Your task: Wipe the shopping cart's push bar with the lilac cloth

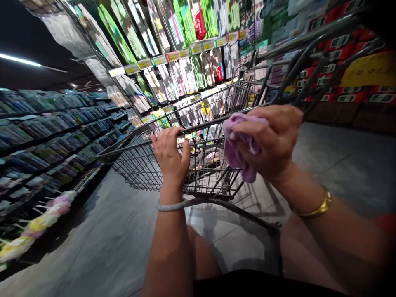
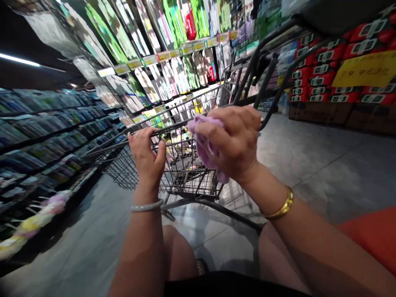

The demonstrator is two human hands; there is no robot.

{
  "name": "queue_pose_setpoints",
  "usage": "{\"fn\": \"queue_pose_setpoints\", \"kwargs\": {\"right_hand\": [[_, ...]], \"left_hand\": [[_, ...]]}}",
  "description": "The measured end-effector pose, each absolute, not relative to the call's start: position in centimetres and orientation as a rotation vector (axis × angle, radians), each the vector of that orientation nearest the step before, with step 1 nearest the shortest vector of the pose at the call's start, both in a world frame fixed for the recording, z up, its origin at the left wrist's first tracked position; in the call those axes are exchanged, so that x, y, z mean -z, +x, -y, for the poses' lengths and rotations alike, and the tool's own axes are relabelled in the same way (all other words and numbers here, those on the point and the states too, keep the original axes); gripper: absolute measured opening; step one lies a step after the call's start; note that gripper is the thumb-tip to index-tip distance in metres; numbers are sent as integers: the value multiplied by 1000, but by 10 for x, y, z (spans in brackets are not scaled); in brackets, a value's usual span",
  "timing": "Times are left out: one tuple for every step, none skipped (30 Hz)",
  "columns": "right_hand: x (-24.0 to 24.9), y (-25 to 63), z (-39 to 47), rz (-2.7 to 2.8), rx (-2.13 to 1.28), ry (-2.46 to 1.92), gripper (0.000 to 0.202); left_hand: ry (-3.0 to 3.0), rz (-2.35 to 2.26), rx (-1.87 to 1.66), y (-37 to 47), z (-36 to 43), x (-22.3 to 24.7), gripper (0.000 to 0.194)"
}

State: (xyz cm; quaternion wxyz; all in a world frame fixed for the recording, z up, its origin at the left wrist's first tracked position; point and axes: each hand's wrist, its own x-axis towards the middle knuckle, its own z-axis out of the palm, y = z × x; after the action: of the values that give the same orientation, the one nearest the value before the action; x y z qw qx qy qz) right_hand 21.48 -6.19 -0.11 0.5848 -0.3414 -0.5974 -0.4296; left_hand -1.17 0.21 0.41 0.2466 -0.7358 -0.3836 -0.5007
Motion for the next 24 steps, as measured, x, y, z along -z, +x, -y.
{"fn": "queue_pose_setpoints", "kwargs": {"right_hand": [[-1, 216, 64, 1369, 995, -789, 27], [-2, 215, 66, 1361, 986, -782, 26], [-1, 211, 66, 1368, 979, -776, 25], [3, 206, 66, 1398, 980, -767, 27], [7, 201, 65, 1454, 993, -752, 28], [12, 195, 64, 1523, 1017, -737, 30], [16, 190, 63, 1596, 1036, -734, 30], [18, 186, 62, 1652, 1047, -736, 29], [19, 184, 62, 1678, 1050, -733, 28], [18, 184, 63, 1668, 1047, -730, 27], [15, 186, 64, 1628, 1044, -727, 27], [11, 189, 66, 1574, 1043, -718, 28], [6, 193, 68, 1525, 1047, -712, 28], [1, 196, 70, 1477, 1051, -707, 28], [-3, 200, 71, 1442, 1049, -712, 26], [-6, 202, 72, 1416, 1042, -723, 24], [-7, 203, 72, 1397, 1031, -737, 22], [-6, 202, 71, 1392, 1019, -756, 21], [-3, 200, 70, 1399, 1015, -768, 22], [0, 198, 68, 1422, 1019, -775, 23], [4, 196, 66, 1462, 1033, -778, 24], [7, 194, 65, 1503, 1053, -774, 23], [9, 194, 64, 1542, 1076, -770, 23], [9, 195, 65, 1564, 1097, -763, 23]], "left_hand": [[-1995, 1046, 1378, -14, -3, -4, 29], [-1988, 1044, 1395, -17, -3, -4, 29], [-1987, 1041, 1416, -19, -4, -3, 29], [-1991, 1037, 1443, -22, -4, -3, 28], [-2002, 1035, 1471, -24, -5, -3, 28], [-2008, 1035, 1500, -26, -5, -2, 27], [-2010, 1042, 1523, -27, -4, -2, 27], [-2000, 1052, 1542, -27, -3, -3, 28], [-1983, 1065, 1554, -26, -2, -3, 29], [-1962, 1075, 1563, -24, 1, -4, 31], [-1943, 1076, 1565, -20, 4, -6, 33], [-1937, 1065, 1562, -15, 8, -7, 37], [-1944, 1040, 1550, -9, 12, -9, 40], [-1957, 1010, 1522, -1, 16, -11, 42], [-1963, 976, 1511, 6, 20, -12, 42], [-2000, 942, 1485, 14, 23, -13, 42], [-2053, 917, 1456, 20, 26, -14, 42], [-2104, 891, 1423, 26, 28, -15, 41], [-2138, 875, 1400, 30, 29, -15, 39], [-2161, 865, 1385, 32, 29, -15, 37], [-2171, 860, 1379, 33, 29, -16, 35], [-2175, 862, 1377, 33, 28, -16, 33], [-2178, 863, 1378, 33, 28, -16, 32], [-2183, 864, 1377, 31, 27, -16, 32]]}}
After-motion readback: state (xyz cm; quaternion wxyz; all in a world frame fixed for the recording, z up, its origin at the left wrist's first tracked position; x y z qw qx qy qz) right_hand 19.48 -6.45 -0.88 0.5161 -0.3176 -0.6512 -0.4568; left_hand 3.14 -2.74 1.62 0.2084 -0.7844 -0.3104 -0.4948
